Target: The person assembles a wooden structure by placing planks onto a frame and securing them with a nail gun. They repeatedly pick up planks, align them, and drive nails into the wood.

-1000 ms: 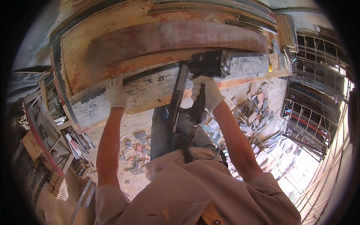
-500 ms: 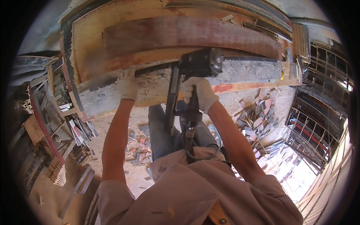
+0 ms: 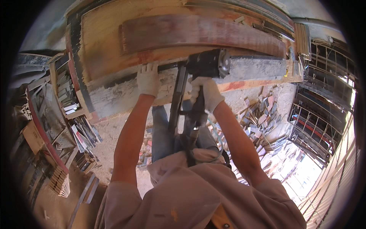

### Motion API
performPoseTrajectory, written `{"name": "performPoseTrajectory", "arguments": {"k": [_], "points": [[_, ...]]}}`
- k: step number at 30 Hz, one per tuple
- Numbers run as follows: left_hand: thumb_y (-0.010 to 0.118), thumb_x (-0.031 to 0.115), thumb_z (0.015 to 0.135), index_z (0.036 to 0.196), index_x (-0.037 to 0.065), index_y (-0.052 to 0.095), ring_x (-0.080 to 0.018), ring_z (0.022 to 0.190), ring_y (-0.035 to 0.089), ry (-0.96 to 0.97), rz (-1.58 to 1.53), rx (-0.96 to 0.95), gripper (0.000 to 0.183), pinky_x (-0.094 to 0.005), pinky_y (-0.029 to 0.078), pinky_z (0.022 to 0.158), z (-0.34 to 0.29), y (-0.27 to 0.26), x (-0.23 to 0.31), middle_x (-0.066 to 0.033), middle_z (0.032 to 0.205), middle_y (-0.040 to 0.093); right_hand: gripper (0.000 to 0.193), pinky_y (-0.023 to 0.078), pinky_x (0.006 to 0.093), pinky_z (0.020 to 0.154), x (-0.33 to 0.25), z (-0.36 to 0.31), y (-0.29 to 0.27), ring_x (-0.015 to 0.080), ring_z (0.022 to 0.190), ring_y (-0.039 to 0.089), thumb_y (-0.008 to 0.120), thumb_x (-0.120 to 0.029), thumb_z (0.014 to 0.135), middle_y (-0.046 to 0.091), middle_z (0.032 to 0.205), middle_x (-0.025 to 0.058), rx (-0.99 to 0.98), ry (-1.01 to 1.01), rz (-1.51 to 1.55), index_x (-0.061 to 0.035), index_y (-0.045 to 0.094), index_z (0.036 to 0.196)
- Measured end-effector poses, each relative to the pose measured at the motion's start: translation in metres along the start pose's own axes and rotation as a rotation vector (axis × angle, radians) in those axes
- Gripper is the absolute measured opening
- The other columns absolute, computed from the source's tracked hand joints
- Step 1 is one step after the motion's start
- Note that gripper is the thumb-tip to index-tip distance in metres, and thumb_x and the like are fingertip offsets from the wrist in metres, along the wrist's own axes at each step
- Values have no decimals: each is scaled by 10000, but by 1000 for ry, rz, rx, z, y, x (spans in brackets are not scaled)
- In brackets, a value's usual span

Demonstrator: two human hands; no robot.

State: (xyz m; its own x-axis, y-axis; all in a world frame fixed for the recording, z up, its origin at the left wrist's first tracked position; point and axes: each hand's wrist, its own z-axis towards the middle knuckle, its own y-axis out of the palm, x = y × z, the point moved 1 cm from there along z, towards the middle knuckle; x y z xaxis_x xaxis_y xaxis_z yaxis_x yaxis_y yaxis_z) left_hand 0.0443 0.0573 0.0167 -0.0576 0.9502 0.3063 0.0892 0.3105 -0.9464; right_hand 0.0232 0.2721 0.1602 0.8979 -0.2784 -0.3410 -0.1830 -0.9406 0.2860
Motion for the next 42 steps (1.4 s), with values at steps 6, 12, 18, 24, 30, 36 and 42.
{"name": "performPoseTrajectory", "arguments": {"k": [6,12,18,24,30,36,42], "points": [[804,391,760,1265,114,636,-326,1189,574,25,-8,135,600,-480,445,1027,-28,-36,-82,-107,1195,641,63,456,352,475,6,8,0,160,486,466,596,-71,870,433,610,-13,28,-47,9,-62,589,932],[827,337,727,1238,131,611,-307,1213,553,-28,66,69,592,-478,430,1040,-62,-44,-163,-70,1233,632,124,454,346,474,20,1,18,156,478,455,608,-66,863,425,608,-15,64,-66,60,-41,596,984],[826,268,729,1242,120,607,-314,1231,542,-31,9,146,578,-489,413,1068,-61,-37,-160,-80,1249,625,80,406,323,494,40,-8,59,128,512,407,557,-85,902,370,637,-29,71,-24,29,-58,594,969],[803,215,742,1246,95,607,-336,1248,526,11,-88,198,553,-482,381,1125,-65,-36,-160,-101,1245,619,79,446,336,457,62,-4,93,156,479,468,607,-58,878,453,623,-4,-6,-17,-42,-66,624,955],[783,192,744,1236,82,611,-349,1224,526,5,-89,195,532,-497,383,1105,-64,-31,-165,-113,1209,619,147,450,351,454,69,10,101,165,480,467,563,-70,894,435,635,5,-41,-27,-111,19,608,1001],[761,92,731,1227,73,621,-367,1174,544,16,-167,256,516,-496,420,1044,-69,-32,-162,-130,1176,622,132,429,338,428,76,-4,125,162,462,462,573,-53,878,440,621,16,-33,-64,-150,13,592,991],[753,65,750,1228,76,626,-368,1157,554,14,-193,257,495,-482,445,1018,-66,-32,-165,-129,1186,627,88,460,331,395,91,10,146,179,414,489,599,-47,847,500,586,37,-63,-58,-242,-11,588,927]]}}
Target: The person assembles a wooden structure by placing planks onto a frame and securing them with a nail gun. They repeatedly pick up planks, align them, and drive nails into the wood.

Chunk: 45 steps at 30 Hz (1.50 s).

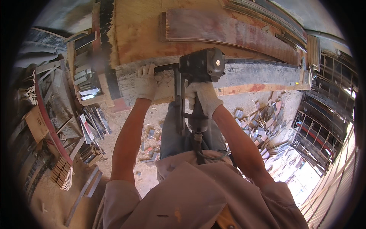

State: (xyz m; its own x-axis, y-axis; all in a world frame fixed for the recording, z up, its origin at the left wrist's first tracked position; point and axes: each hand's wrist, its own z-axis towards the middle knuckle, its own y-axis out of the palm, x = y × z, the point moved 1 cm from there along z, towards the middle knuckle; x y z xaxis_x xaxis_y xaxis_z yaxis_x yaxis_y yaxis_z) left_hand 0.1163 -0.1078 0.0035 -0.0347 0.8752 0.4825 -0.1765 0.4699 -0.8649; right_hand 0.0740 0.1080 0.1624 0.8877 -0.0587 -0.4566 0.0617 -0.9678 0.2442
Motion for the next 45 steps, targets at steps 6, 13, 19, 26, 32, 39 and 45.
{"name": "performPoseTrajectory", "arguments": {"k": [6,13,19,26,32,39,45], "points": [[728,170,872,1166,94,659,-356,1107,583,-7,-117,8,312,-470,455,983,2,-24,-22,-115,1169,640,102,427,312,380,-1,0,1,163,398,472,589,-80,867,490,585,28,39,-13,-27,-17,590,948],[668,199,932,1008,100,691,-321,1008,597,23,-52,205,127,-482,441,940,-6,-37,-46,-83,1019,654,209,420,293,382,14,4,-7,129,404,452,579,-46,889,479,610,-1,36,-6,-13,-7,610,1091],[658,199,939,979,131,694,-305,985,607,-1,-55,221,87,-485,437,930,-5,-32,-51,-51,979,650,133,453,300,446,16,-2,-5,148,485,523,580,-85,956,470,613,14,-24,61,8,-8,644,1043],[659,184,944,980,140,694,-303,985,610,0,-66,227,67,-479,447,926,-6,-28,-56,-44,974,656,274,441,326,439,21,5,32,185,442,510,614,-42,836,487,546,61,-72,-27,-328,-57,512,583],[657,182,940,1002,168,670,-299,975,585,3,-108,256,66,-495,418,926,-5,-21,-56,-33,957,614,192,466,290,466,33,20,28,140,466,562,599,-59,930,567,547,40,-152,19,-281,-38,603,739],[667,154,914,982,169,654,-299,965,594,-3,-98,278,71,-487,430,912,-11,-18,-60,-28,964,614,94,450,302,421,31,13,17,143,438,556,639,-73,893,574,546,51,-90,40,-385,-42,606,812],[655,132,912,995,147,669,-303,969,611,23,-62,278,85,-465,454,903,-6,-22,-65,-45,967,649,89,441,307,407,20,2,4,148,442,578,638,-82,871,587,555,66,-111,-110,-501,-29,616,802]]}}
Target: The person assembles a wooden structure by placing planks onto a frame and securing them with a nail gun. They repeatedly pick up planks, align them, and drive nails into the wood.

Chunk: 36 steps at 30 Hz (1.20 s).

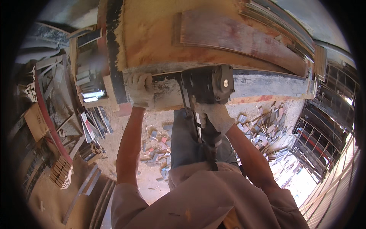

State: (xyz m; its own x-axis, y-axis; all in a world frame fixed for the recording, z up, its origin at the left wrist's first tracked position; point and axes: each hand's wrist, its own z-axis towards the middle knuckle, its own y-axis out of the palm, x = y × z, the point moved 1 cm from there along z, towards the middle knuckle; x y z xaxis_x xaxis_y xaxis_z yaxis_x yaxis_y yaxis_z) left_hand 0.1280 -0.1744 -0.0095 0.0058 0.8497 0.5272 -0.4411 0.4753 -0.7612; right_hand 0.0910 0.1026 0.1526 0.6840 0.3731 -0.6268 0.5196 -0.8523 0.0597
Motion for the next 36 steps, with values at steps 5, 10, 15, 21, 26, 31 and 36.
{"name": "performPoseTrajectory", "arguments": {"k": [5,10,15,21,26,31,36], "points": [[661,156,905,1048,101,697,-331,1051,617,44,18,-98,158,-467,450,965,8,5,-11,-89,1053,682,143,521,388,646,26,-73,-81,255,729,679,685,-148,857,688,796,126,138,-270,-414,-36,664,943],[680,184,890,1108,93,683,-350,1101,611,-8,113,-61,237,-495,448,996,27,8,2,-123,1127,677,345,550,417,873,66,-178,-177,281,1013,724,762,-224,821,741,1025,185,496,-164,-555,-47,678,1105],[699,211,875,1169,84,670,-369,1150,604,114,26,-76,321,-524,445,1027,34,41,155,-157,1200,673,329,572,417,813,144,-245,-269,298,937,743,758,-196,793,747,945,187,764,110,-387,-10,687,1056],[732,253,849,1350,38,580,-399,1234,544,308,62,-399,567,-503,412,1096,52,192,334,-188,1336,587,263,583,436,720,213,-260,-401,312,794,750,673,-113,777,724,765,188,849,452,7,35,680,994],[769,323,841,1335,40,598,-411,1195,588,197,158,-576,595,-515,457,1040,69,284,399,-193,1282,636,277,561,500,736,290,-237,-548,435,850,721,672,-175,768,693,815,302,998,247,-244,48,695,930],[766,332,842,1264,25,634,-399,1103,644,98,202,-707,538,-523,497,956,78,288,411,-206,1165,688,278,560,491,737,301,-249,-663,446,881,706,686,-194,796,712,854,263,1060,199,-390,-8,701,1001],[806,261,784,1192,75,615,-404,1003,630,248,310,-584,487,-530,495,860,92,230,428,-170,1095,653,256,558,512,790,267,-234,-734,456,928,695,678,-181,788,710,902,277,1143,170,-428,-11,693,979]]}}
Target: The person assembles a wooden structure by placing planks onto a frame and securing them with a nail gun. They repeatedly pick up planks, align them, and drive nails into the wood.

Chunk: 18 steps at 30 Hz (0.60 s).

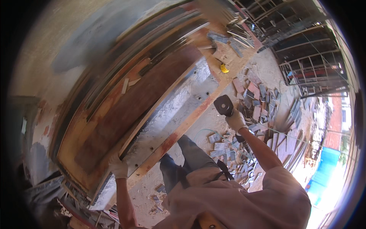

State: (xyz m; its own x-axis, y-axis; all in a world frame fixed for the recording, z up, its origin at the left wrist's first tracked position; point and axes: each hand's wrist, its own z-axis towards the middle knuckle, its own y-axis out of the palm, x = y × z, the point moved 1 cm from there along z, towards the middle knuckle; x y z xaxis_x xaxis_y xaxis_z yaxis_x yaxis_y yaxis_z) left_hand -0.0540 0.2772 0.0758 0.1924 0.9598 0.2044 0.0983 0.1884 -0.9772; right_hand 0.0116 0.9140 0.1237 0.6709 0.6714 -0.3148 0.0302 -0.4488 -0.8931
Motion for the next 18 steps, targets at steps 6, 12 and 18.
{"name": "performPoseTrajectory", "arguments": {"k": [6,12,18], "points": [[744,109,726,1154,129,620,-341,931,598,26,256,218,445,-486,457,784,-42,-104,3,-112,1000,605,419,543,579,851,-8,117,39,511,981,668,622,-205,857,700,1049,301,141,-253,9,-25,584,1233],[682,94,618,1124,170,705,-304,885,581,-192,404,417,512,-477,457,805,-149,-218,13,-58,937,587,508,587,565,745,-126,165,131,457,858,731,609,-276,865,721,937,275,121,-276,-288,12,451,1253],[720,143,584,1164,139,727,-304,1008,645,-263,436,527,580,-479,549,898,-224,-258,51,-53,1009,623,768,605,556,760,-135,215,201,459,972,719,708,-423,858,667,1036,332,72,-496,-265,165,379,1227]]}}
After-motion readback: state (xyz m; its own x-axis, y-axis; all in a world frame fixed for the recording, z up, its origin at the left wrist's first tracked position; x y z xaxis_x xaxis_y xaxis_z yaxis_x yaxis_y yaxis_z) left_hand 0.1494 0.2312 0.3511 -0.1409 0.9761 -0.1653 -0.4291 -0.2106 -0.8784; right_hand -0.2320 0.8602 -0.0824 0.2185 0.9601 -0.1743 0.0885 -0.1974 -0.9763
